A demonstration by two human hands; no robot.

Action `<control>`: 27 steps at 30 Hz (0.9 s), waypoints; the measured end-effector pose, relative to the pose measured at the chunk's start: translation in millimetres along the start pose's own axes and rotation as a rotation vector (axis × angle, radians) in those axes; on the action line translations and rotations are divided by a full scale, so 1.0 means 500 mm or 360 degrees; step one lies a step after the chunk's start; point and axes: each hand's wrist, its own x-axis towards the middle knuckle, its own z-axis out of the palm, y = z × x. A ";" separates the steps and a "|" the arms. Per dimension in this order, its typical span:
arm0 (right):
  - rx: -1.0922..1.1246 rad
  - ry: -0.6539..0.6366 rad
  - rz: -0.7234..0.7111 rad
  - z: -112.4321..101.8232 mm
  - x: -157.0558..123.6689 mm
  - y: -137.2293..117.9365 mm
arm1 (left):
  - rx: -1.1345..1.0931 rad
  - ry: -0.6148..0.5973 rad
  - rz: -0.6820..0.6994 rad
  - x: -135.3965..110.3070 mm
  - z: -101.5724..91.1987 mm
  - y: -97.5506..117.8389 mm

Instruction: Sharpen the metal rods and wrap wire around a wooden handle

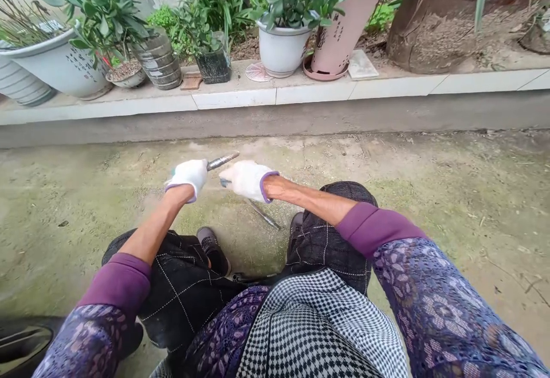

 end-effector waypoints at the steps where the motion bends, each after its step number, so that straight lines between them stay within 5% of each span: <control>1: -0.0069 0.0036 0.0048 -0.016 0.000 0.005 | 0.0042 -0.0027 0.0028 0.001 0.004 0.010; 7: -0.0431 0.0219 0.0242 -0.089 0.013 0.073 | 0.0304 -0.0228 0.0430 -0.004 0.012 0.049; 13: -0.0090 0.0342 0.0297 -0.084 0.048 0.144 | 0.0340 -0.0309 0.0619 -0.048 -0.007 0.048; 16: 0.0146 0.0252 0.0288 -0.062 0.069 0.148 | 0.0101 -0.0303 0.0528 -0.072 -0.024 0.029; 22: 0.0532 -0.0034 0.0422 -0.022 0.075 0.086 | -0.0851 0.0179 0.0163 -0.082 -0.032 -0.040; 27: 0.0610 -0.0018 0.0269 -0.013 0.060 0.058 | -0.1562 0.0094 -0.0065 -0.078 -0.031 -0.071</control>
